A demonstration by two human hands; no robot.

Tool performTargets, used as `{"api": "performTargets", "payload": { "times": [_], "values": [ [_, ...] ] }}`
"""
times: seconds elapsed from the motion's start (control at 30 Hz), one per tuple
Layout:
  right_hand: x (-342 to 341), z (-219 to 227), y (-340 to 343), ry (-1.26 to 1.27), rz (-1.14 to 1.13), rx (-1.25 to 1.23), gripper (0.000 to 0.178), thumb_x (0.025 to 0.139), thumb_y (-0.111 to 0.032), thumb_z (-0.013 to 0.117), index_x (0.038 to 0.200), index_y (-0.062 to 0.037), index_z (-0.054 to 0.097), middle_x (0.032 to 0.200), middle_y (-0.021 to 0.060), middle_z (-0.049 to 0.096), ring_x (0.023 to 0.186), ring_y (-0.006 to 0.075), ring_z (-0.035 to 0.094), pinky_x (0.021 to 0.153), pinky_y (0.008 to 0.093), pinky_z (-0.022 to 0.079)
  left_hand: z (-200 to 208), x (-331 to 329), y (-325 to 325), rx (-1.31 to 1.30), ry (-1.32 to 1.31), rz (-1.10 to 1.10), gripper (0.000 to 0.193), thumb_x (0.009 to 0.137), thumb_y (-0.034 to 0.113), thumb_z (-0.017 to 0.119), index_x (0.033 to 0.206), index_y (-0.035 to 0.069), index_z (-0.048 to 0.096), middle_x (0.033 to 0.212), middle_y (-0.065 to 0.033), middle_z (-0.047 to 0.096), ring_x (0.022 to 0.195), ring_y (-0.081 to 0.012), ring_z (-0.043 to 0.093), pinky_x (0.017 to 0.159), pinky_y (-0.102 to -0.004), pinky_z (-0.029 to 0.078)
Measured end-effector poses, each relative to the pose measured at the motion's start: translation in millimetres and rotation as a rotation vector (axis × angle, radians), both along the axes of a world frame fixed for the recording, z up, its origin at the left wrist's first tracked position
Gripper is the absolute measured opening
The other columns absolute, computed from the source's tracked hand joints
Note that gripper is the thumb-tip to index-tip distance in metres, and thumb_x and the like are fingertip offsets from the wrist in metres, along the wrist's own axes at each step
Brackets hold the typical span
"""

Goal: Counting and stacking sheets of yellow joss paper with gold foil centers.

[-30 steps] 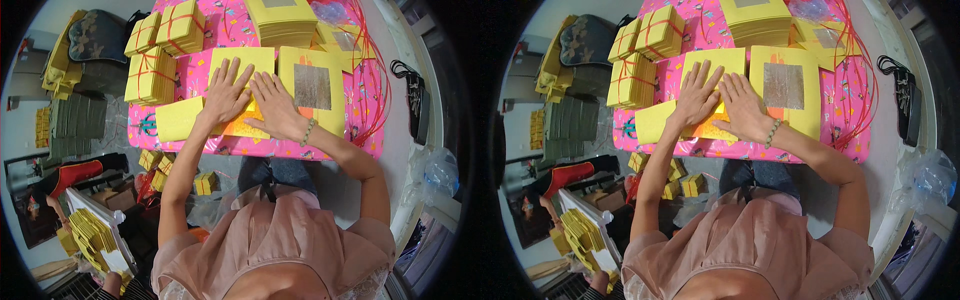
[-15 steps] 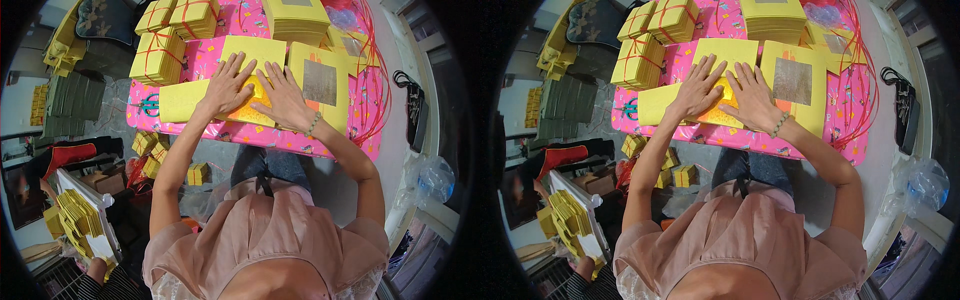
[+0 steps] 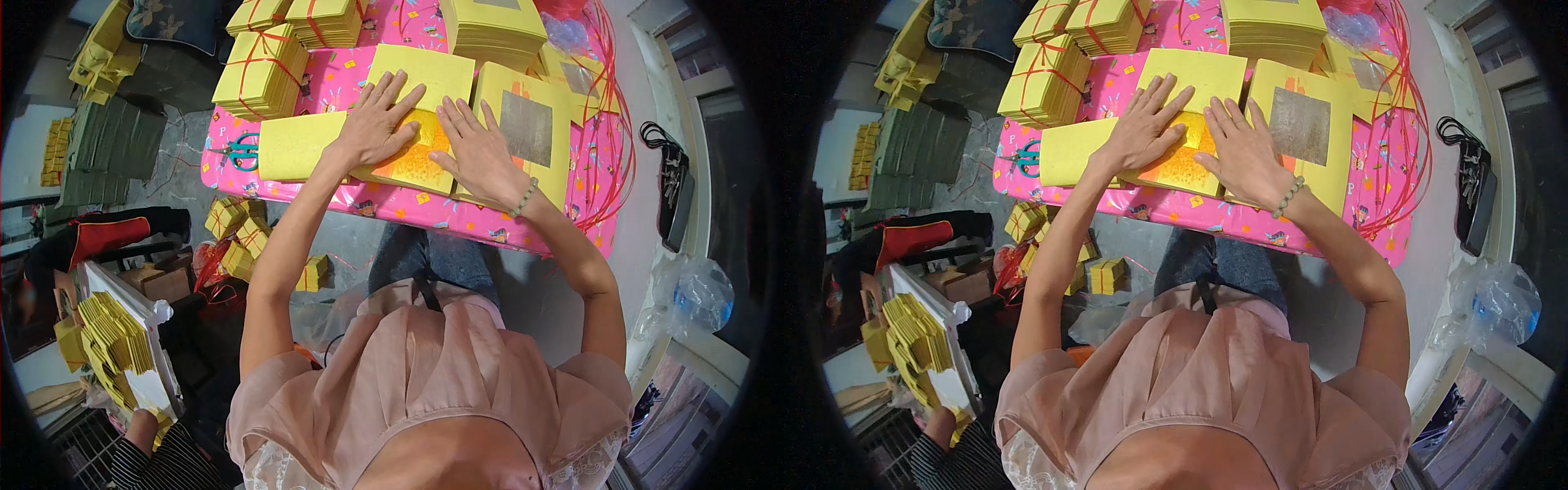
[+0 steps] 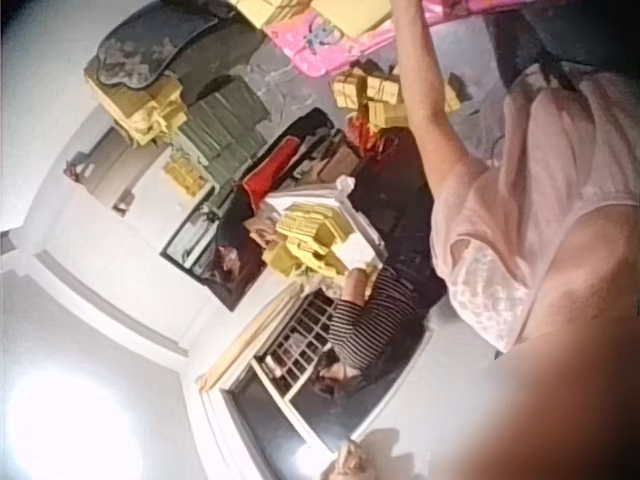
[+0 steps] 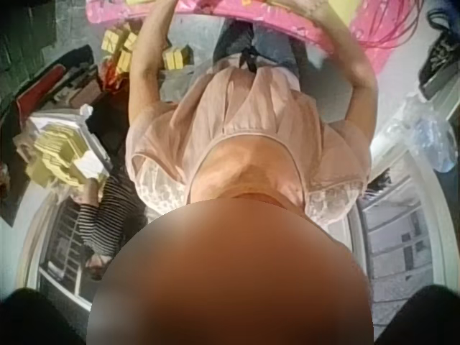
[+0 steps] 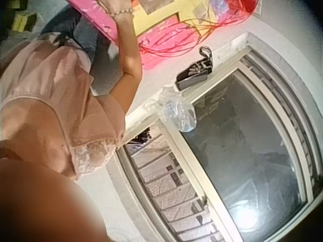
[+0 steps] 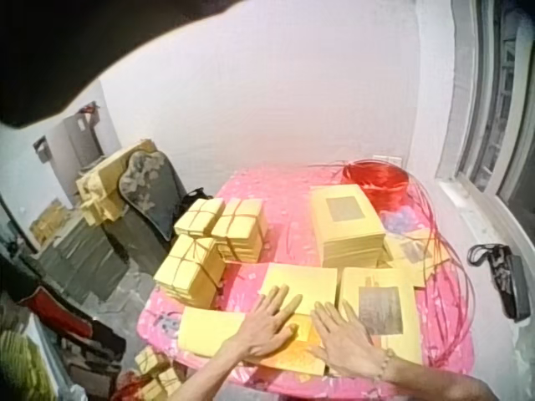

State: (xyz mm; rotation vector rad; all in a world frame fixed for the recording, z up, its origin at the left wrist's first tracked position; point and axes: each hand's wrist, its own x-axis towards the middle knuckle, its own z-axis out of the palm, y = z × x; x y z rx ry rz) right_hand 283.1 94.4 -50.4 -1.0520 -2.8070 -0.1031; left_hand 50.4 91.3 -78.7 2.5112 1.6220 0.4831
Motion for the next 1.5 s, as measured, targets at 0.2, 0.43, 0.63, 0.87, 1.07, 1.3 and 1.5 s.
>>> {"api": "performTargets", "payload": {
  "times": [0.2,0.43,0.63,0.87,1.07,1.3,1.5],
  "values": [
    [-17,19,33,0.061,-0.002,-0.020,0.036,0.091,-0.031,0.060,0.113,-0.0028,0.057,0.114,0.0145,0.058,0.110,0.0317,0.056,0.105,0.0503,0.035,4,-1,4,-0.031,-0.050,0.025,0.061,0.100,0.048,0.038,0.154,0.020,0.028,0.158,-0.0200,0.023,0.147,-0.0389,0.020,0.119,-0.0501,0.019],
    [-18,1,58,0.257,0.124,0.210,0.015,0.089,-0.020,0.062,0.081,-0.0068,0.060,0.070,0.0076,0.062,0.062,0.0250,0.066,0.056,0.0369,0.053,33,-5,-14,0.081,-0.381,0.189,0.038,0.096,0.024,0.057,0.128,0.003,0.057,0.143,-0.0225,0.046,0.136,-0.0381,0.037,0.110,-0.0492,0.032],
    [-19,6,61,0.388,0.156,0.312,0.012,0.088,-0.015,0.060,0.079,-0.0081,0.056,0.066,0.0048,0.060,0.060,0.0226,0.065,0.055,0.0363,0.051,31,10,-14,-0.178,-0.819,0.357,0.040,0.094,0.032,0.064,0.113,-0.003,0.063,0.105,-0.0165,0.067,0.068,-0.0226,0.068,0.059,-0.0324,0.054],
    [-20,11,47,0.039,0.039,0.199,0.023,0.088,-0.020,0.064,0.106,-0.0049,0.066,0.099,0.0066,0.071,0.084,0.0211,0.068,0.076,0.0344,0.051,25,45,13,-0.526,-1.757,0.557,0.040,0.095,0.026,0.063,0.117,-0.004,0.050,0.097,-0.0149,0.064,0.076,-0.0208,0.069,0.063,-0.0302,0.060],
    [-17,46,62,0.423,-0.009,0.037,0.036,0.098,-0.030,0.054,0.119,-0.0026,0.065,0.121,0.0177,0.065,0.109,0.0344,0.062,0.098,0.0416,0.047,42,37,-7,-0.392,-1.693,0.580,0.030,0.093,0.015,0.063,0.116,-0.001,0.052,0.101,-0.0120,0.065,0.080,-0.0224,0.070,0.065,-0.0315,0.062],
    [-64,63,95,0.571,0.120,-0.694,0.050,0.095,-0.043,0.058,0.116,0.0019,0.065,0.101,0.0119,0.069,0.095,0.0203,0.065,0.086,0.0329,0.049,65,-19,-70,-0.272,-1.794,0.433,0.032,0.092,0.013,0.063,0.120,0.001,0.052,0.106,-0.0147,0.067,0.079,-0.0238,0.071,0.066,-0.0329,0.061],
    [-149,43,77,0.461,0.251,-0.855,0.039,0.095,-0.037,0.061,0.102,0.0006,0.067,0.077,-0.0014,0.059,0.071,0.0082,0.053,0.062,0.0275,0.043,40,-72,-127,-0.171,-1.761,0.651,0.029,0.092,0.014,0.062,0.116,-0.001,0.055,0.105,-0.0137,0.067,0.086,-0.0265,0.071,0.071,-0.0366,0.061]
  ]
}}
